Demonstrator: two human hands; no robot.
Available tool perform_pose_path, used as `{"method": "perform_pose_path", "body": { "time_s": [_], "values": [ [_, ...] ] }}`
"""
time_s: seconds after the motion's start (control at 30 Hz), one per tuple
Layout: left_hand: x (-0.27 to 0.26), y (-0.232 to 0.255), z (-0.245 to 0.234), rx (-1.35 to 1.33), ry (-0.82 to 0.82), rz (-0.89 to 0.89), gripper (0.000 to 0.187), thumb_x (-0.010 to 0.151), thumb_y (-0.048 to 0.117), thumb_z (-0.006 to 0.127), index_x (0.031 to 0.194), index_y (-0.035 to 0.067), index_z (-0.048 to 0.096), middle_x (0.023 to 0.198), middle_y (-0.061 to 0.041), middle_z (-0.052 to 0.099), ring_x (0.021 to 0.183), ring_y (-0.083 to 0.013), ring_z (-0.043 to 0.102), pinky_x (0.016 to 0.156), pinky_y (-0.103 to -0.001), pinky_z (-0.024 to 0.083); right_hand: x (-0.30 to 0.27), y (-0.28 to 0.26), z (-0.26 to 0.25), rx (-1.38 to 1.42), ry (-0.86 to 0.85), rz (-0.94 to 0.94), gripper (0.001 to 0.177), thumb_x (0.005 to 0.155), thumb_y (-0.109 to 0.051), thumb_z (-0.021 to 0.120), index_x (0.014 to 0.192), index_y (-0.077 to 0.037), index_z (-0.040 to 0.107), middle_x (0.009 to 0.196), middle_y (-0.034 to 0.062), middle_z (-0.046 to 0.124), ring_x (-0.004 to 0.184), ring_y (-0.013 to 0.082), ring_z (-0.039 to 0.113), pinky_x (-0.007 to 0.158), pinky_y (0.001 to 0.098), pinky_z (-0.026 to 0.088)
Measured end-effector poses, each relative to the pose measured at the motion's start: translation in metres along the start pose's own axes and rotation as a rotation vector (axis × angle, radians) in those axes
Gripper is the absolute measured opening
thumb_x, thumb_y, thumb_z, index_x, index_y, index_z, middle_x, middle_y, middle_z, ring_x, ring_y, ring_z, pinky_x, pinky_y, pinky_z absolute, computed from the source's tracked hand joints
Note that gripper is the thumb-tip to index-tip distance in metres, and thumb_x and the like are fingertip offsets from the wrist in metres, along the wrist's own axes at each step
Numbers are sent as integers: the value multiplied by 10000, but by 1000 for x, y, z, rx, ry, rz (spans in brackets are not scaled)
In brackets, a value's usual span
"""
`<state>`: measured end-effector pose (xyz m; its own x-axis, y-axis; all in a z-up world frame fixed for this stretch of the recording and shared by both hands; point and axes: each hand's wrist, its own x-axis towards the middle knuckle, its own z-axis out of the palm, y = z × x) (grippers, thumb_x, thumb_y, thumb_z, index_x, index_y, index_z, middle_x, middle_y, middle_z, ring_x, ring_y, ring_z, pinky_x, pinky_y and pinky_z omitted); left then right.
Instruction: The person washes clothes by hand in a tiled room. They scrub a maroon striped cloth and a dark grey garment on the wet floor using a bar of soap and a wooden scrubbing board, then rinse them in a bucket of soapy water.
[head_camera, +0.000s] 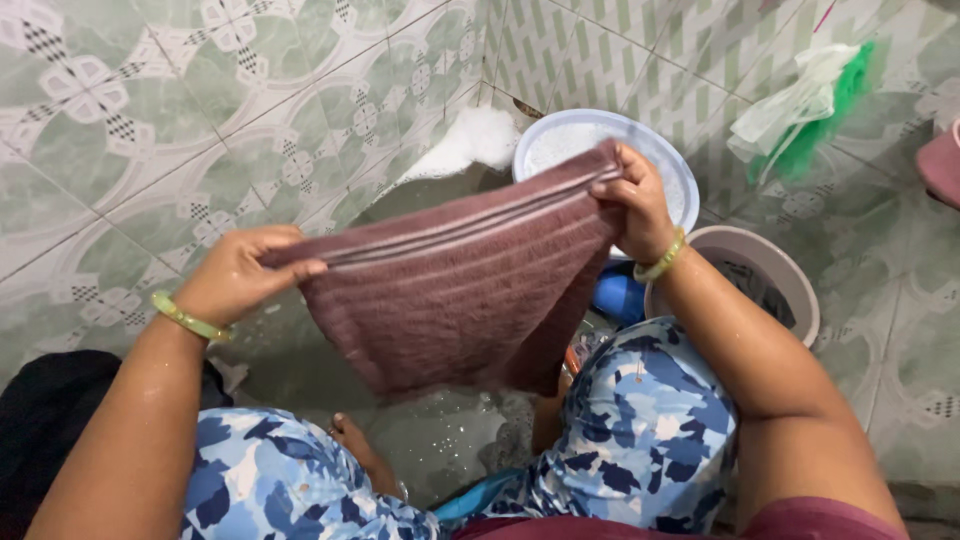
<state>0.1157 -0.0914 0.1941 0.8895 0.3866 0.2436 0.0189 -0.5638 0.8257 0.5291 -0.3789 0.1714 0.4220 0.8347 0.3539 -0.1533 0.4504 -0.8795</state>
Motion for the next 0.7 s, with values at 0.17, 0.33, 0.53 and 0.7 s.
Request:
{"method": "perform_pose_path", "body": {
  "time_s": [0.17,0.33,0.53,0.7],
  "values": [
    [32,-58,7,241,240,-158,187,902,180,783,1048,64,780,921,-112,754,836,-215,661,755,-349,518,50,70,-51,-441,-94,58,195,925,-63,756,1073,-78,630,1016,-8,699,936,87,663,862,245,557],
    [70,-68,7,634,432,-144,247,936,51,706,1096,200,819,1012,-162,742,915,-375,682,802,-459,534,66,99,-34,-918,51,91,161,921,-43,767,1051,-46,671,949,56,727,824,143,624,774,300,533],
    [68,-23,0,726,744,381,187,947,-2,689,1047,131,775,1062,-72,761,982,-354,671,910,-462,537,67,61,11,-835,221,-213,89,947,-30,673,1018,-57,626,1081,66,737,951,110,717,856,270,573],
    [28,-54,-9,572,292,-277,165,971,162,718,1121,122,774,964,-127,725,917,-343,665,808,-443,510,41,70,-28,-952,-208,-225,157,924,-42,657,1070,-99,663,1136,100,743,1106,176,726,1010,313,571]
  ]
}}
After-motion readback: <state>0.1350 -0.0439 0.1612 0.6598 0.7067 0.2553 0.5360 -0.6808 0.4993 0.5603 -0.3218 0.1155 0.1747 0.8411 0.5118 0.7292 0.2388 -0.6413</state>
